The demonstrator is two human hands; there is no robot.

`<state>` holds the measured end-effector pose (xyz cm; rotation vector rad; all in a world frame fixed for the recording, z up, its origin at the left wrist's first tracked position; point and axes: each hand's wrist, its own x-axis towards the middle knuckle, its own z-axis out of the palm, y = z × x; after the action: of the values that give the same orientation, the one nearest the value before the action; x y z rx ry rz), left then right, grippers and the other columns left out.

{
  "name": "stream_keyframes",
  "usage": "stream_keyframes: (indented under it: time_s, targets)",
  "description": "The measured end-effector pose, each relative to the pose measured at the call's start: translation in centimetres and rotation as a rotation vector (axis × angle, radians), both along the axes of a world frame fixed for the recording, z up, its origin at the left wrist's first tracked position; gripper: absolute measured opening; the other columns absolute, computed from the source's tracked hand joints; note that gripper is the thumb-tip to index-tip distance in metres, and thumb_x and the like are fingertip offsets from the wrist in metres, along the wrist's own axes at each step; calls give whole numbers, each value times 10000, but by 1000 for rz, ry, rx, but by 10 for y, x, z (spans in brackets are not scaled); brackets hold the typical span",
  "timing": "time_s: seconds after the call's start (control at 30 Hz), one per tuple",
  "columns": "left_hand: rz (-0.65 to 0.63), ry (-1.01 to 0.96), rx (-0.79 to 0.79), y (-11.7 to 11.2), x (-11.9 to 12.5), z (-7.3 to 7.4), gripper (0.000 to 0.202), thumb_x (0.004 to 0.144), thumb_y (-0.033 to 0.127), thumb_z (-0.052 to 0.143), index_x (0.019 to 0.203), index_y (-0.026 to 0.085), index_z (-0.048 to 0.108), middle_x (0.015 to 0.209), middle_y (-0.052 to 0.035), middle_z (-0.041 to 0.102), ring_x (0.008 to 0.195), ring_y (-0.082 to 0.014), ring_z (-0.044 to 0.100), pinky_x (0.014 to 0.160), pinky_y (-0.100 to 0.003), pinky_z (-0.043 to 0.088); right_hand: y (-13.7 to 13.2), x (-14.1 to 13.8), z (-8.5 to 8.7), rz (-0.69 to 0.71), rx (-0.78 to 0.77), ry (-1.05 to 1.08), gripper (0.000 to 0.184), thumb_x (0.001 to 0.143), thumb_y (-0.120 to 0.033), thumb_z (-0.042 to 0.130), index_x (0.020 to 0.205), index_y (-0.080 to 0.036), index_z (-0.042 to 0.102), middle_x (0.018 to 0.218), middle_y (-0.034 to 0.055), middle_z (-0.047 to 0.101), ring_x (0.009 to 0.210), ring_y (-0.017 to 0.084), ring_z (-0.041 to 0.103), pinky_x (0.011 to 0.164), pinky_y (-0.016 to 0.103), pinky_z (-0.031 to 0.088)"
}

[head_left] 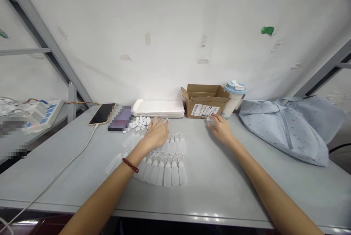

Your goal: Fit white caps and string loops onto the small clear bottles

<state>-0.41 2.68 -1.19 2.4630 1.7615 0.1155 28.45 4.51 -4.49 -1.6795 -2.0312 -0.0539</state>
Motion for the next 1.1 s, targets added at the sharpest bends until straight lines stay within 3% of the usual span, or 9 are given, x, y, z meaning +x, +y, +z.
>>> stream_keyframes:
  time_s: [0.2,0.43,0.6,0.87,1.1]
  targets:
    - [-24,55,-71,1,0,-1,444,904,329,238,1201,132,502,1366,-146,401,1321,-373,192,1003,-540,229,3,4,-13,-22,-12,-144,326,862,-243,426,1170,-171,506,1271,152,487,1174,318,423,823,476,443]
    - [-53,48,-64,-2,3,5,474,907,362,228,1038,89,593,1277,-167,472,1214,-346,335,946,-487,312,7,10,-11,-82,14,-236,358,828,-96,420,1167,-80,531,1135,185,527,1067,298,485,843,389,436]
    - [-63,30,-76,-6,3,8,491,902,372,226,967,83,617,1249,-172,483,1173,-338,362,923,-474,334,7,12,-8,-64,16,-302,362,790,-14,411,1092,-99,591,1107,149,584,989,274,498,867,371,396]
    - [-80,32,-97,-7,1,5,445,901,377,247,1092,121,558,1329,-141,423,1219,-343,310,950,-516,303,3,7,-8,-35,-13,-344,289,813,-33,417,986,-100,640,976,145,637,912,266,496,829,361,364]
    - [-72,2,-86,-9,1,10,444,902,372,240,1033,123,583,1298,-150,455,1173,-343,363,910,-503,344,-1,3,-6,13,-3,-270,236,808,-65,444,912,-127,647,920,145,656,882,275,520,787,373,403]
